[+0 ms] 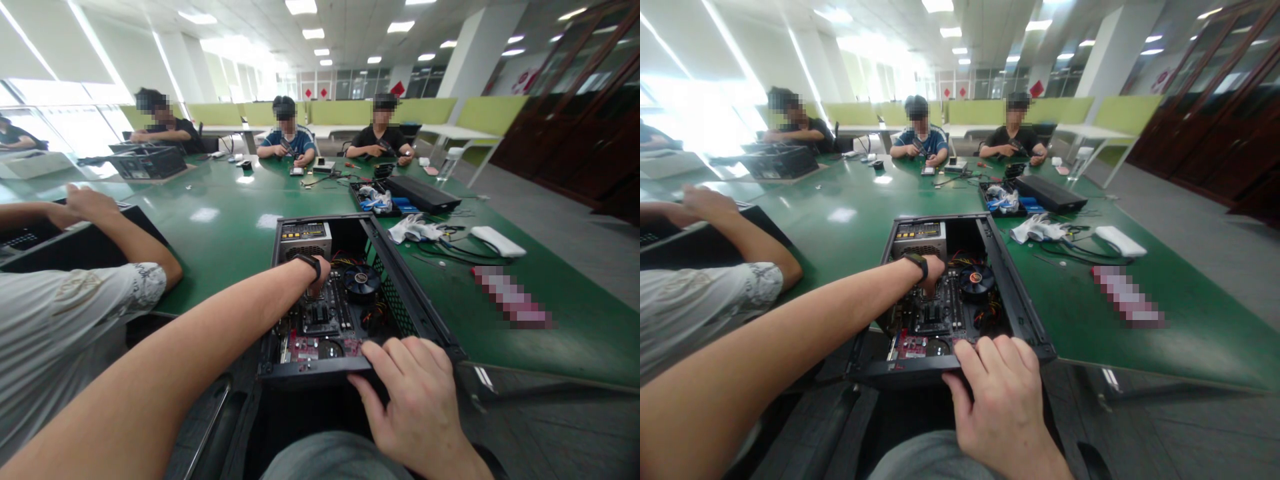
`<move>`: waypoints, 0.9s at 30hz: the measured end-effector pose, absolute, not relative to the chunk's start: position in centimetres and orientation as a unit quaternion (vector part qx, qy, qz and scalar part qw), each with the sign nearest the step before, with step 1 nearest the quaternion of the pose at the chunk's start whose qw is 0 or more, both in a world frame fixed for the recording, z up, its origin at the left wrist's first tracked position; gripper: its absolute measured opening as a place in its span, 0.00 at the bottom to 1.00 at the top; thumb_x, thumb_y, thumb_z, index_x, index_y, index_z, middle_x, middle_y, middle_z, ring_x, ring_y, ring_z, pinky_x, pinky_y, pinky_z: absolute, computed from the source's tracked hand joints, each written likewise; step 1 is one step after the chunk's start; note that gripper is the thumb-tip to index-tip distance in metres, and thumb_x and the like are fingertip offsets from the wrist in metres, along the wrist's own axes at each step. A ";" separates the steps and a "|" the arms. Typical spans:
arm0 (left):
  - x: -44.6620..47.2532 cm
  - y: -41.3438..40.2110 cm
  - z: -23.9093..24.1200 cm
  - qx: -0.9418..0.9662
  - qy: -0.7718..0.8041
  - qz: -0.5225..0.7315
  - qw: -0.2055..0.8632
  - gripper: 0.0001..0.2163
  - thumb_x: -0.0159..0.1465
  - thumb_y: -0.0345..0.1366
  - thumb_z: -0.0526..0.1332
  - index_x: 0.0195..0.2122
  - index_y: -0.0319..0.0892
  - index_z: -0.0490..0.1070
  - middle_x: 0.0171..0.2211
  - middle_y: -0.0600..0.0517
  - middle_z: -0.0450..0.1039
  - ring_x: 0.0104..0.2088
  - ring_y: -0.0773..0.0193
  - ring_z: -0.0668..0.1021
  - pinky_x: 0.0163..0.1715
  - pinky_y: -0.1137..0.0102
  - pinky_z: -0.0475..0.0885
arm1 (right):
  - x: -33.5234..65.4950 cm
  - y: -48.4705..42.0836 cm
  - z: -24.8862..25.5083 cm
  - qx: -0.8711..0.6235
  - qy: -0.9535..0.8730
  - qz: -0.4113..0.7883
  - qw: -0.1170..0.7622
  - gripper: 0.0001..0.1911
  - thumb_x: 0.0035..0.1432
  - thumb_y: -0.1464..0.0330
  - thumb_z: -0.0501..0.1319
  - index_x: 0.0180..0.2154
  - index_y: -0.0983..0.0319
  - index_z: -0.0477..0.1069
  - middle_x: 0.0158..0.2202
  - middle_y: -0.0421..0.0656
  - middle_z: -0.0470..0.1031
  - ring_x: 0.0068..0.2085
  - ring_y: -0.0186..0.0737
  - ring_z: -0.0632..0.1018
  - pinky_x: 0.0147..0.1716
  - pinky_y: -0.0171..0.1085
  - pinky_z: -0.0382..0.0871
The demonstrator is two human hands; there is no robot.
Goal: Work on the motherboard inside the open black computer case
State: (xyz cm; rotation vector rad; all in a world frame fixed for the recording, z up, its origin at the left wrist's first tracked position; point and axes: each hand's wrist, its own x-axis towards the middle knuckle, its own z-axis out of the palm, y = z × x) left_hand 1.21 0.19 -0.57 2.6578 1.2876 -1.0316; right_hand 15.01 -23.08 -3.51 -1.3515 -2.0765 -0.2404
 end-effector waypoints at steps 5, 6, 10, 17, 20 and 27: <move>1.1 0.2 -0.6 0.849 0.422 -0.318 0.015 0.28 0.41 0.37 0.78 0.45 0.38 0.81 0.47 0.42 0.81 0.48 0.51 0.80 0.49 0.70 0.73 | 15.1 -23.2 -3.7 -0.518 -0.789 -0.086 0.319 0.12 0.59 0.63 0.61 0.45 0.59 0.73 0.33 0.43 0.70 0.37 0.43 0.65 0.41 0.46 0.56; 1.1 0.2 -0.6 0.848 0.423 -0.319 0.018 0.28 0.41 0.37 0.78 0.45 0.38 0.81 0.46 0.42 0.81 0.47 0.51 0.80 0.49 0.70 0.73 | 15.1 -23.2 -3.7 -0.517 -0.789 -0.087 0.320 0.12 0.59 0.63 0.61 0.44 0.59 0.73 0.32 0.43 0.70 0.37 0.43 0.65 0.41 0.45 0.56; 1.2 0.2 -0.7 0.848 0.417 -0.327 0.015 0.27 0.40 0.37 0.78 0.44 0.37 0.82 0.45 0.41 0.81 0.46 0.50 0.81 0.49 0.68 0.73 | 15.0 -23.1 -3.5 -0.515 -0.789 -0.090 0.322 0.11 0.59 0.63 0.61 0.44 0.59 0.73 0.32 0.43 0.70 0.37 0.43 0.65 0.40 0.45 0.55; 1.0 0.3 -0.8 0.851 0.416 -0.319 0.006 0.27 0.43 0.37 0.77 0.46 0.37 0.80 0.47 0.42 0.80 0.48 0.51 0.80 0.49 0.69 0.73 | 15.0 -23.2 -3.6 -0.515 -0.789 -0.090 0.324 0.12 0.59 0.63 0.61 0.44 0.59 0.73 0.32 0.43 0.70 0.37 0.44 0.65 0.40 0.46 0.56; 1.0 0.3 -0.7 0.850 0.417 -0.321 0.010 0.26 0.43 0.38 0.77 0.46 0.39 0.81 0.47 0.43 0.81 0.49 0.51 0.80 0.49 0.70 0.73 | 15.0 -23.1 -3.6 -0.516 -0.790 -0.090 0.321 0.12 0.59 0.63 0.61 0.44 0.59 0.73 0.32 0.43 0.69 0.37 0.43 0.66 0.41 0.45 0.56; 1.1 0.1 -0.6 0.848 0.422 -0.321 0.010 0.28 0.42 0.38 0.77 0.46 0.37 0.81 0.47 0.42 0.81 0.48 0.51 0.80 0.49 0.70 0.73 | 15.0 -23.0 -3.5 -0.515 -0.790 -0.094 0.320 0.12 0.60 0.63 0.61 0.44 0.59 0.73 0.32 0.43 0.69 0.37 0.43 0.66 0.41 0.45 0.56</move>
